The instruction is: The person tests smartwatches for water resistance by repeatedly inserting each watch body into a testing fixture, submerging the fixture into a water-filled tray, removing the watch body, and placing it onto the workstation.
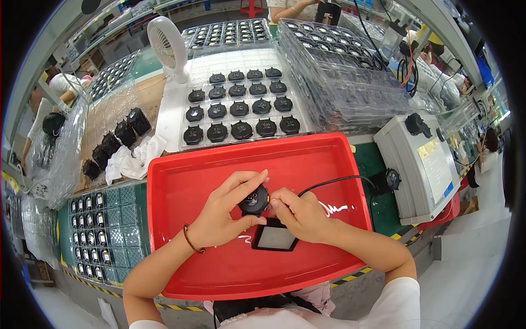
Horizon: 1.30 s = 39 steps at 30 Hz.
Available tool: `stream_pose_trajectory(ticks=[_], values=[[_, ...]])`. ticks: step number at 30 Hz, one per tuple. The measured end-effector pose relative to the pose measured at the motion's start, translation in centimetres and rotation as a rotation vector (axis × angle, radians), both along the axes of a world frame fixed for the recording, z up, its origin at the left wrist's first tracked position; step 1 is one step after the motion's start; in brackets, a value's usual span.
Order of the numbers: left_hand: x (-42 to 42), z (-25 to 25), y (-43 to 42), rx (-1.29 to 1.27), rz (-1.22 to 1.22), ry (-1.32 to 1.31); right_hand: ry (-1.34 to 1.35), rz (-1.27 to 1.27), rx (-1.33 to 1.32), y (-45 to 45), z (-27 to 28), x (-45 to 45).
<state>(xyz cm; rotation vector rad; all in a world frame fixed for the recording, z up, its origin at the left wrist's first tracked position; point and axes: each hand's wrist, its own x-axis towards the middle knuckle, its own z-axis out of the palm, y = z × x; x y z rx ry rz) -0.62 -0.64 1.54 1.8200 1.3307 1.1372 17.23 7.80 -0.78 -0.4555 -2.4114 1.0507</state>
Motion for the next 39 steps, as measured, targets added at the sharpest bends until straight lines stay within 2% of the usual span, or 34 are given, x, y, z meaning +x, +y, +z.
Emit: stream_pose_trajectory(ticks=[9, 20, 24, 27, 32, 39], values=[[0.0, 0.0, 0.0, 0.016, -0.004, 0.004, 0.072, -0.006, -0.12, -0.3, -0.7, -0.3], [-0.2, 0.4, -0.3, -0.055, -0.031, -0.06, -0.009, 0.09, -0.299, -0.2, -0.1, -0.2], [-0.2, 0.5, -0.3, -0.05, -0.026, -0.042, -0.022, 0.12, -0.274, -0.1, 0.1, 0.0], [-0.1, 0.4, -0.4, -0.057, -0.014, -0.028, -0.096, 0.168, -0.171, 0.0, -0.2, 0.2], [0.4, 0.1, -0.6, -0.034, 0.004, -0.009, -0.067, 0.066, 0.291, -0.6, -0.8, 0.2], [0.9, -0.4, -0.7, -0.048, 0.027, -0.014, -0.036, -0.001, 0.407, -1.1, -1.0, -0.1]])
